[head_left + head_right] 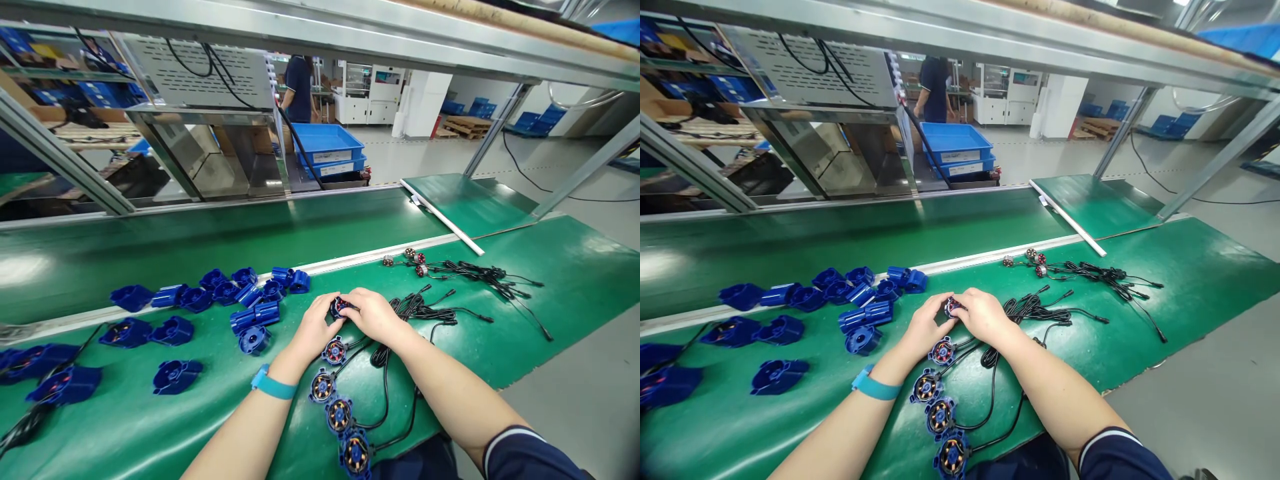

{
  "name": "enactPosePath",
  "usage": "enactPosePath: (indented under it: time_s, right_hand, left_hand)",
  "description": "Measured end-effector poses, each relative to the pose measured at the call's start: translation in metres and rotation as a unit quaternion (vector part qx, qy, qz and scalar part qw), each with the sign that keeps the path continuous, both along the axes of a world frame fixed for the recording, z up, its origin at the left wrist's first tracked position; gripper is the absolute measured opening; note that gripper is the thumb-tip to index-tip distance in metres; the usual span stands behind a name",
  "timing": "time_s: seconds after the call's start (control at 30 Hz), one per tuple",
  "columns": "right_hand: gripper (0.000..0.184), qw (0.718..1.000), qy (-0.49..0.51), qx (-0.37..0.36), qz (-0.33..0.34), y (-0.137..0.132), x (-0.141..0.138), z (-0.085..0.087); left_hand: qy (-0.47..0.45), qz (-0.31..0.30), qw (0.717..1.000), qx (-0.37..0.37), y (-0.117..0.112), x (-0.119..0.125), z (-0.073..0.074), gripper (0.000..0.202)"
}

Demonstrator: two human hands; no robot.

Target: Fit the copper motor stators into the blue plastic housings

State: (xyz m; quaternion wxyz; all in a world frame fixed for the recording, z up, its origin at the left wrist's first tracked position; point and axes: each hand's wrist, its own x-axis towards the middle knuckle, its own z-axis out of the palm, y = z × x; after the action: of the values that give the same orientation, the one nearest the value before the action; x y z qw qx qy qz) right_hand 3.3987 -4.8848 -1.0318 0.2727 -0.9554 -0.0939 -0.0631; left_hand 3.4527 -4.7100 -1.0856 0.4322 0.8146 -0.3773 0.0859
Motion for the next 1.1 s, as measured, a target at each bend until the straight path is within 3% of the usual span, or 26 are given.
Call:
enactPosePath:
  time_s: [0.1, 0.2, 0.33, 0.43, 0.57, 0.7, 0.87, 1.0, 1.1]
  right_hand:
    - [0.033, 1.0, 0.007, -0.007, -0.026, -0.001, 0.002, 0.0]
    - [0.049, 0.999, 0.021, -0.025, -0.039, -0.012, -0.002, 0.009]
    - [0.022, 0.99, 0.115, -0.077, -0.006, -0.034, -0.017, 0.019]
    - [0.028, 0.999, 0.036, -0.031, -0.014, -0.047, -0.009, 0.003]
    - [0.036, 0.998, -0.048, 0.029, -0.026, -0.043, 0.009, -0.024]
    - [0.04, 0.999, -0.017, 0.046, -0.007, -0.037, 0.008, -0.026]
    - [0.03, 0.998, 0.015, 0.064, -0.015, -0.038, 0.011, -0.027]
    - [0.036, 0.994, 0.066, 0.086, 0.001, -0.03, 0.008, -0.015]
    - [0.043, 0.991, 0.087, 0.099, 0.038, -0.019, -0.004, 0.004]
  left_hand:
    - [0.021, -0.009, 1.0, -0.004, 0.0, 0.002, -0.002, 0.046]
    - [0.054, -0.003, 0.998, -0.014, 0.0, 0.002, -0.001, 0.046]
    - [0.004, 0.003, 0.999, 0.036, 0.001, -0.007, 0.012, 0.028]
    - [-0.061, -0.041, 0.995, 0.066, 0.0, -0.007, 0.014, 0.024]
    - [-0.101, -0.01, 0.99, 0.099, 0.002, 0.003, 0.008, 0.028]
    - [-0.118, 0.009, 0.989, 0.092, 0.003, 0.001, 0.009, 0.026]
    - [-0.104, 0.023, 0.99, 0.096, 0.004, 0.003, 0.006, 0.024]
    - [-0.077, 0.016, 0.994, 0.071, 0.006, 0.001, 0.008, 0.028]
    - [-0.018, 0.032, 0.998, 0.047, 0.007, -0.007, 0.013, 0.047]
